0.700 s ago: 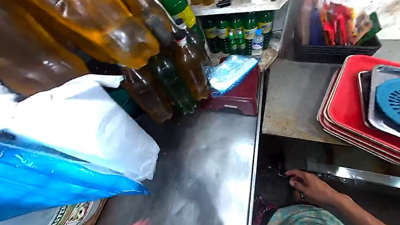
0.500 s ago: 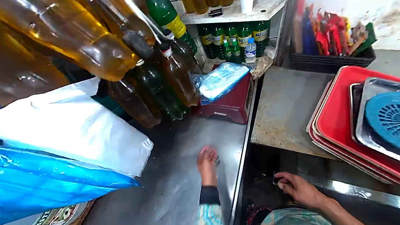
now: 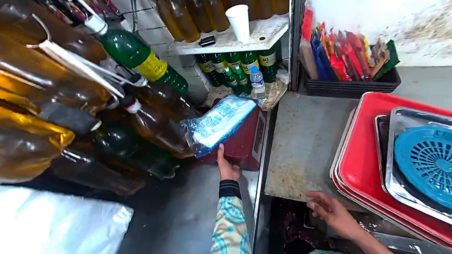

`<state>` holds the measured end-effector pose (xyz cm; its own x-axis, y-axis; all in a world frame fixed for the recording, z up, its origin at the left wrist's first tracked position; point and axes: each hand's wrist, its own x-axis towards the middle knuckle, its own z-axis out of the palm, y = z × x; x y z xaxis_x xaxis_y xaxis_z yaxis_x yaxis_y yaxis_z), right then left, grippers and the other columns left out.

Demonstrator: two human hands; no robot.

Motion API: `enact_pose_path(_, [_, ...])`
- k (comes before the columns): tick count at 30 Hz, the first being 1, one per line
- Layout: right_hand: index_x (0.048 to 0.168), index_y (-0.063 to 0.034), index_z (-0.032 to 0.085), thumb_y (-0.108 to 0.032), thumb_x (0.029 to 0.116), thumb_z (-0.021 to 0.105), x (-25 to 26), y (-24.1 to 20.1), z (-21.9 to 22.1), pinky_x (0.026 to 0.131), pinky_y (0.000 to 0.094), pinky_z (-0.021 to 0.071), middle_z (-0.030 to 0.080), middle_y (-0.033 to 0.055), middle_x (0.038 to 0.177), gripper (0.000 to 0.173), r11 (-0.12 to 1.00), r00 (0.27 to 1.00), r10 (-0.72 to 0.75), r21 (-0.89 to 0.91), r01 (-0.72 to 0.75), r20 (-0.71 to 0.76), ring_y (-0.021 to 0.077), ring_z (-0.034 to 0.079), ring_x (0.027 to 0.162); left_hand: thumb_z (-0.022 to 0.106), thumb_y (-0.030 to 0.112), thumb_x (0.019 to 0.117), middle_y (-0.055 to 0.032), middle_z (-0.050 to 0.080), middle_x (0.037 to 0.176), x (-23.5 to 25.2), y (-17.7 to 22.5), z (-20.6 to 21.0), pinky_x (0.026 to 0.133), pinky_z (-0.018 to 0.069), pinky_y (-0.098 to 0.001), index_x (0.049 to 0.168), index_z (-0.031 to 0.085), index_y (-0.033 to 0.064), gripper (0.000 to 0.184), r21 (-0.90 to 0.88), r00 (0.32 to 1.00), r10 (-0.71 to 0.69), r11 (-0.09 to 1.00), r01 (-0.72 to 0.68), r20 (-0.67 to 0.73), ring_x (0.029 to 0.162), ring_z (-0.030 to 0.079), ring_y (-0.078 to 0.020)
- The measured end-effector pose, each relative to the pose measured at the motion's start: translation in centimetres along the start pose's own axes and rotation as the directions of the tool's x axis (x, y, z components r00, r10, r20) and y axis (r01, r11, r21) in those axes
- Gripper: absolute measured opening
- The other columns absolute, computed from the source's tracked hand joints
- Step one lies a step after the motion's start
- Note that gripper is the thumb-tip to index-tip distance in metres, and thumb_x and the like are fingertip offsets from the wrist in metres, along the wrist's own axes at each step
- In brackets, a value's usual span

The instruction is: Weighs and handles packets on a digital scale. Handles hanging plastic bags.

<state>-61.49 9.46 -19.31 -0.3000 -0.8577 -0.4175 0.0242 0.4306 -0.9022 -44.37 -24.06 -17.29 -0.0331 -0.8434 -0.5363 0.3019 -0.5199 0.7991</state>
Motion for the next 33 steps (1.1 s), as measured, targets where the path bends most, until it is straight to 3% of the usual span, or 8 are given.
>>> enact_pose_path(3, [0.143, -0.0100, 0.055, -0.026, 0.1018, 0.059, 5.4, -6.0, 1.0, 0.084, 0.0389, 0.0627, 0.071, 0.0078, 0.120, 0.045, 0.991, 0.993, -0.114, -0.063, 0.117, 0.041, 0.0188, 0.073, 0.094, 0.052, 0.060, 0.0992, -0.0137, 0.063, 0.134, -0.7, 0.9, 0.9, 0.093, 0.0519, -0.0542, 0.140, 0.055, 0.0148, 0.061, -0.011, 0.999, -0.030, 1.000, 0.029, -0.019, 0.119, 0.062, -0.0279])
enact_pose_path(6, [0.147, -0.0083, 0.047, -0.028, 0.1054, 0.054, 11.0, -10.2, 2.1, 0.081, 0.0434, 0.0628, 0.067, 0.0139, 0.126, 0.047, 0.986, 0.998, -0.003, 0.168, -0.008, 0.065, 0.0262, 0.072, 0.100, 0.054, 0.060, 0.0983, -0.0130, 0.061, 0.137, -1.7, 1.6, 2.0, 0.095, 0.0504, -0.0558, 0.142, 0.054, 0.0160, 0.062, -0.009, 0.998, -0.058, 0.998, 0.058, -0.036, 0.123, 0.060, -0.0282])
enact_pose_path(12, [0.162, -0.0227, 0.028, -0.046, 0.1033, 0.058, 17.2, -11.6, 6.2, 0.097, 0.0636, 0.0520, 0.050, 0.0179, 0.151, 0.070, 0.946, 0.990, 0.139, 0.291, -0.140, 0.024, 0.0391, 0.055, 0.132, 0.054, 0.066, 0.0949, -0.0152, 0.053, 0.147, -3.8, 2.8, 4.5, 0.097, 0.0469, -0.0628, 0.148, 0.049, 0.0220, 0.069, 0.014, 0.987, -0.129, 0.991, 0.131, -0.090, 0.130, 0.054, -0.0346])
enact_pose_path(15, [0.164, -0.0224, 0.023, -0.042, 0.1037, 0.057, 15.9, -10.4, 6.9, 0.097, 0.0602, 0.0540, 0.049, 0.0195, 0.151, 0.072, 0.938, 0.996, 0.093, 0.336, -0.087, -0.003, 0.0366, 0.056, 0.132, 0.052, 0.067, 0.0958, -0.0156, 0.049, 0.152, -5.2, 2.4, 5.1, 0.100, 0.0447, -0.0641, 0.151, 0.045, 0.0228, 0.071, 0.030, 0.986, -0.136, 0.990, 0.139, -0.097, 0.135, 0.050, -0.0354])
enact_pose_path(19, [0.156, -0.0146, 0.038, -0.037, 0.1069, 0.052, 11.0, -6.3, 4.3, 0.091, 0.0517, 0.0585, 0.058, 0.0171, 0.141, 0.056, 0.870, 0.981, 0.193, 0.458, -0.181, 0.021, 0.0324, 0.065, 0.118, 0.048, 0.064, 0.0989, -0.0135, 0.054, 0.147, -8.5, -0.5, 5.6, 0.098, 0.0472, -0.0616, 0.149, 0.047, 0.0225, 0.065, 0.056, 0.993, -0.102, 0.993, 0.105, -0.057, 0.130, 0.054, -0.0332])
enact_pose_path(24, [0.154, -0.0142, 0.040, -0.040, 0.1083, 0.047, 0.6, 1.6, 0.0, 0.087, 0.0466, 0.0591, 0.067, 0.0152, 0.130, 0.053, 0.621, 0.918, 0.395, 0.723, -0.301, 0.043, 0.0304, 0.070, 0.106, 0.045, 0.067, 0.0992, -0.0120, 0.048, 0.152, -11.9, -4.5, 6.3, 0.103, 0.0482, -0.0557, 0.152, 0.040, 0.0219, 0.070, 0.011, 0.996, -0.092, 0.996, 0.092, -0.015, 0.134, 0.052, -0.0314])
enact_pose_path(28, [0.156, -0.0167, 0.030, -0.034, 0.1045, 0.053, -5.1, 6.9, -2.9, 0.088, 0.0483, 0.0581, 0.061, 0.0139, 0.140, 0.059, 0.448, 0.865, 0.451, 0.894, -0.007, -0.219, 0.0312, 0.067, 0.115, 0.044, 0.069, 0.0986, -0.0127, 0.043, 0.157, -14.2, -7.4, 7.5, 0.105, 0.0474, -0.0558, 0.155, 0.036, 0.0223, 0.074, -0.024, 0.995, -0.089, 0.996, 0.088, -0.050, 0.138, 0.049, -0.0330])
enact_pose_path(33, [0.139, -0.0089, 0.051, -0.040, 0.1061, 0.051, -5.9, 6.6, -7.1, 0.089, 0.0431, 0.0585, 0.066, 0.0145, 0.129, 0.045, 0.202, 0.814, 0.528, 0.967, 0.155, -0.240, 0.0275, 0.068, 0.113, 0.043, 0.073, 0.0968, -0.0136, 0.039, 0.159, -17.6, -10.1, 10.1, 0.104, 0.0460, -0.0580, 0.156, 0.035, 0.0250, 0.076, -0.083, 0.986, -0.073, 0.995, 0.061, -0.152, 0.140, 0.046, -0.0345])
